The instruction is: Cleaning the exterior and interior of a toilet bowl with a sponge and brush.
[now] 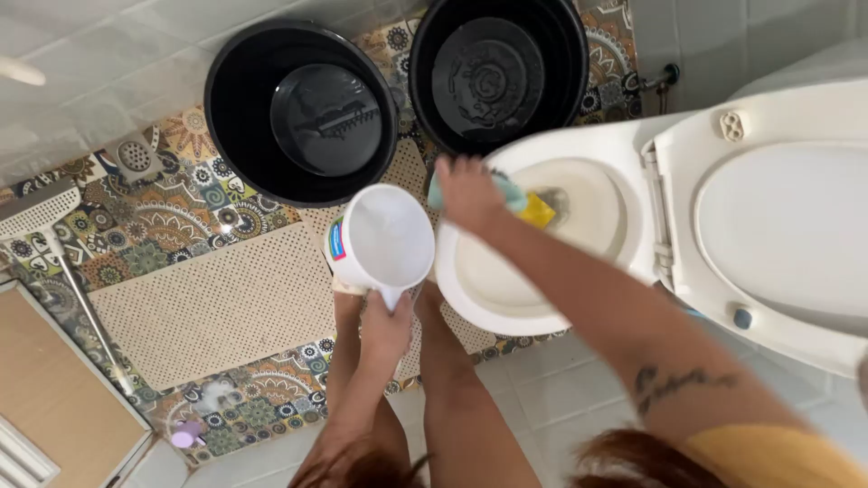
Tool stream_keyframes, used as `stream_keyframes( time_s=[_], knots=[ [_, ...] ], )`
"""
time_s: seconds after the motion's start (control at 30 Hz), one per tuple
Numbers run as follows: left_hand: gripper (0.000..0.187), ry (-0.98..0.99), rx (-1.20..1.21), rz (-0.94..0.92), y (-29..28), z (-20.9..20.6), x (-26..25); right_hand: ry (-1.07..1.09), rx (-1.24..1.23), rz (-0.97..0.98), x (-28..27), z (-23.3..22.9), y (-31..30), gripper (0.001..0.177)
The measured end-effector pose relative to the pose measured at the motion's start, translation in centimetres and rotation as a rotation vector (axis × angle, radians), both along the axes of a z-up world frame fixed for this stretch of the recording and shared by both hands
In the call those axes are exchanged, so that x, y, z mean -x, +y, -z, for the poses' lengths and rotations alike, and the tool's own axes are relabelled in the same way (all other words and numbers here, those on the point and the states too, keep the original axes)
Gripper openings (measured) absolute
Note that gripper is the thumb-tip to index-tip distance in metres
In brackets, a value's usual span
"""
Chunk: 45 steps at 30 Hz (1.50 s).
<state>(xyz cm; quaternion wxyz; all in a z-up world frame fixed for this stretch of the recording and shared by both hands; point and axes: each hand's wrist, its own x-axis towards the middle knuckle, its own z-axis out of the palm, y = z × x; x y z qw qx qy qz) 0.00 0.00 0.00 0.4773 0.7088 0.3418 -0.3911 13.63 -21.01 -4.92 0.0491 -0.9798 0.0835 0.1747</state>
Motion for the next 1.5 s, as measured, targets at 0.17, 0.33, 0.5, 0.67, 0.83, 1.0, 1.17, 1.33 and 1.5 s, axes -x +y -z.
stream_keyframes(
  time_s=[0.17, 0.33, 0.5, 0.67, 0.83, 1.0, 1.17, 1.33, 1.5],
  knots=[
    [0.033, -0.375, -0.03, 0.172, 1.4, 6.8, 4.3, 0.122, 0.023, -0.117, -1.1, 2.7, 0.3, 0.094],
    [0.032, -0.411, -0.027, 0.104, 1.1, 5.6, 3.3, 0.266, 0.059, -0.24, -0.3, 7.4, -0.1, 0.112],
    [0.023, -0.091, 0.081, -0.238, 2.4, 0.3, -1.6, 0.357, -0.121, -0.289, -0.2, 7.2, -2.0, 0.096],
    [0.025, -0.2, 0.184, -0.073, 3.8, -1.8, -1.1, -0.183, -0.046, 0.227, 0.1, 10.3, -12.3, 0.118],
    [0.024, -0.163, 0.196, -0.106, 4.0, -0.5, -1.8, -0.151, -0.011, 0.158, -0.3, 12.8, -13.3, 0.123],
    [0.029, -0.138, 0.159, -0.099, 5.5, -0.4, -0.6, 0.021, -0.017, 0.193, -2.1, 9.8, -13.3, 0.126],
    [0.031, -0.128, 0.204, -0.152, 5.6, -1.7, -1.1, 0.219, 0.098, 0.194, -6.6, 5.4, -8.8, 0.123],
    [0.026, -0.102, 0.189, -0.215, 7.6, 1.1, 1.0, 0.267, 0.058, 0.096, -7.2, 6.7, -4.3, 0.115],
    [0.025, -0.034, 0.129, -0.306, 10.9, 3.5, 3.5, 0.362, -0.013, -0.005, -4.1, 11.8, 1.5, 0.106]
  ],
)
